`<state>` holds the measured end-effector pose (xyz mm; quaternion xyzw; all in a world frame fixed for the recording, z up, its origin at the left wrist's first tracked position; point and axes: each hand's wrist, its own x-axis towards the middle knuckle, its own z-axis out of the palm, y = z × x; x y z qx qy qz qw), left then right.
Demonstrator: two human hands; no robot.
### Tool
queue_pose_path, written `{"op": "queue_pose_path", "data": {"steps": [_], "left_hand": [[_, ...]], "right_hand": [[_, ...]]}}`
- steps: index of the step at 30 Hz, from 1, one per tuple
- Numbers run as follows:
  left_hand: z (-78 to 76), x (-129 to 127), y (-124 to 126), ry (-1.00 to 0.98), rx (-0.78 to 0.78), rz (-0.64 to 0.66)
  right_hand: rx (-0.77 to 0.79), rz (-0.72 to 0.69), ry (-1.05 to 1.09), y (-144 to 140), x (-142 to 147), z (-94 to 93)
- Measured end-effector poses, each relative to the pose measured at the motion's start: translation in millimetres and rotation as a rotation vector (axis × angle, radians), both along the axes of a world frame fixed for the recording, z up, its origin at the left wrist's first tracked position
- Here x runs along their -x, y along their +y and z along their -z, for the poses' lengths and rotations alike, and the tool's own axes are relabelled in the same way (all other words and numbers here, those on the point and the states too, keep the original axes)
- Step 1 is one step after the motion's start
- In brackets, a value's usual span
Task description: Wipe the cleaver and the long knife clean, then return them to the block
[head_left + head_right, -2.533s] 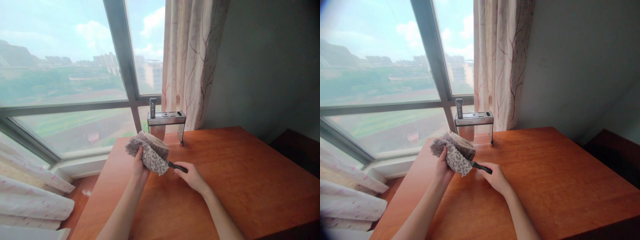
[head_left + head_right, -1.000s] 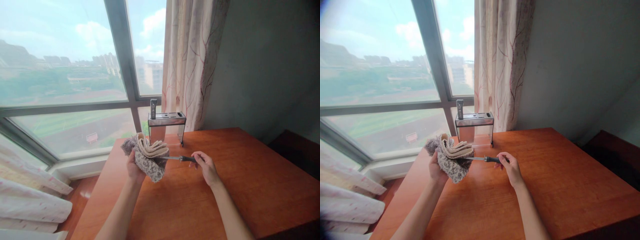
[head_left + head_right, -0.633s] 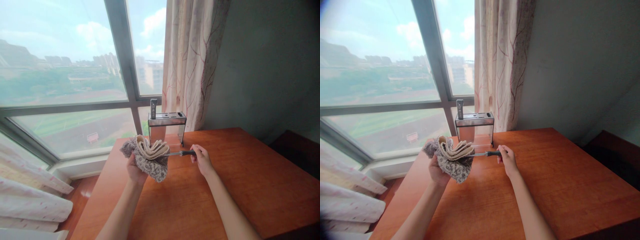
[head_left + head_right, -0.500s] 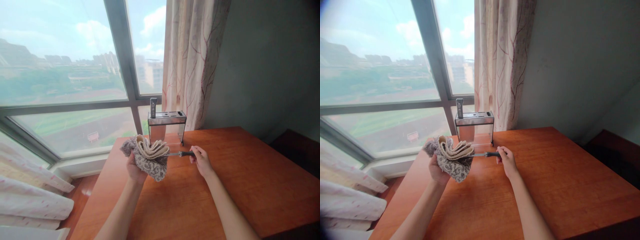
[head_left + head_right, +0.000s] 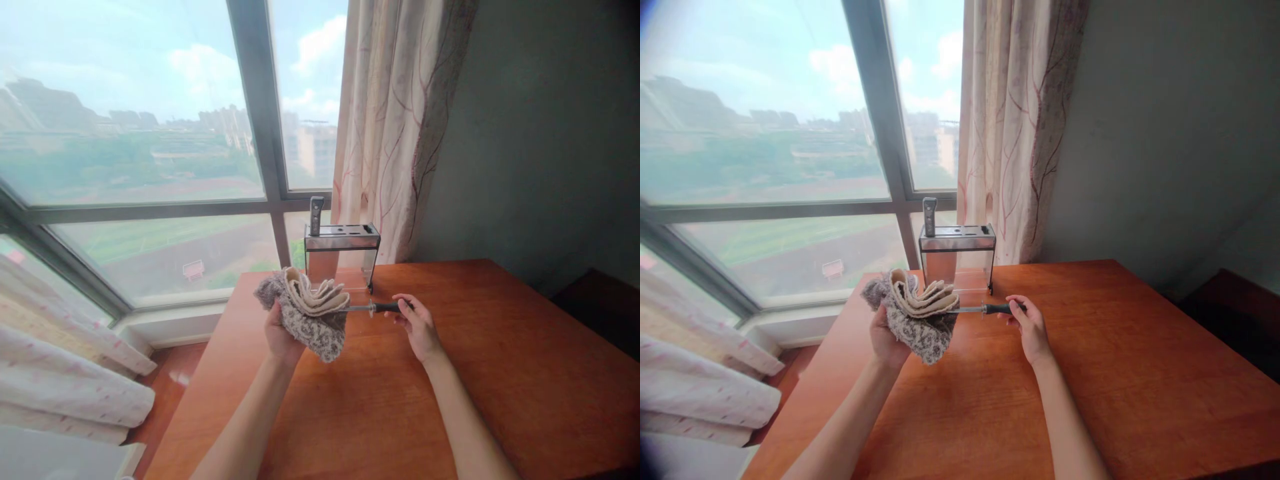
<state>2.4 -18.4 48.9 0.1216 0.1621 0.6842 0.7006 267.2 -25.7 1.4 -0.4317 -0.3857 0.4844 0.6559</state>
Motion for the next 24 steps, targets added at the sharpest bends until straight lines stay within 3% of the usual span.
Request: {"op": "queue_pose_path", "data": {"steps": [4, 9, 13, 17, 24], "left_hand": [[1.2, -2.1, -1.5, 0.021, 0.013, 0.049], [-3.1, 1.8, 0.2, 0.014, 0.005, 0.065], [-8.3, 8.4, 4.2, -0.001, -0.036, 0.011], [-6.9, 9.9, 7.9, -0.012, -0.041, -0.026], [0.3, 4.4, 9.5, -0.013, 0.03, 0.04]], "right_hand": [[0.05, 0.098, -0.03, 3.9, 4.5, 7.0], [0.12, -0.042, -0.043, 2.3, 5.5, 8.0], [0.029, -0.09, -0.075, -0.1, 6.3, 4.3], [-0.034, -0.045, -0.097, 0.9, 5.7, 2.7], [0.128, -0.033, -0.097, 3.3, 2.1, 9.4]]}}
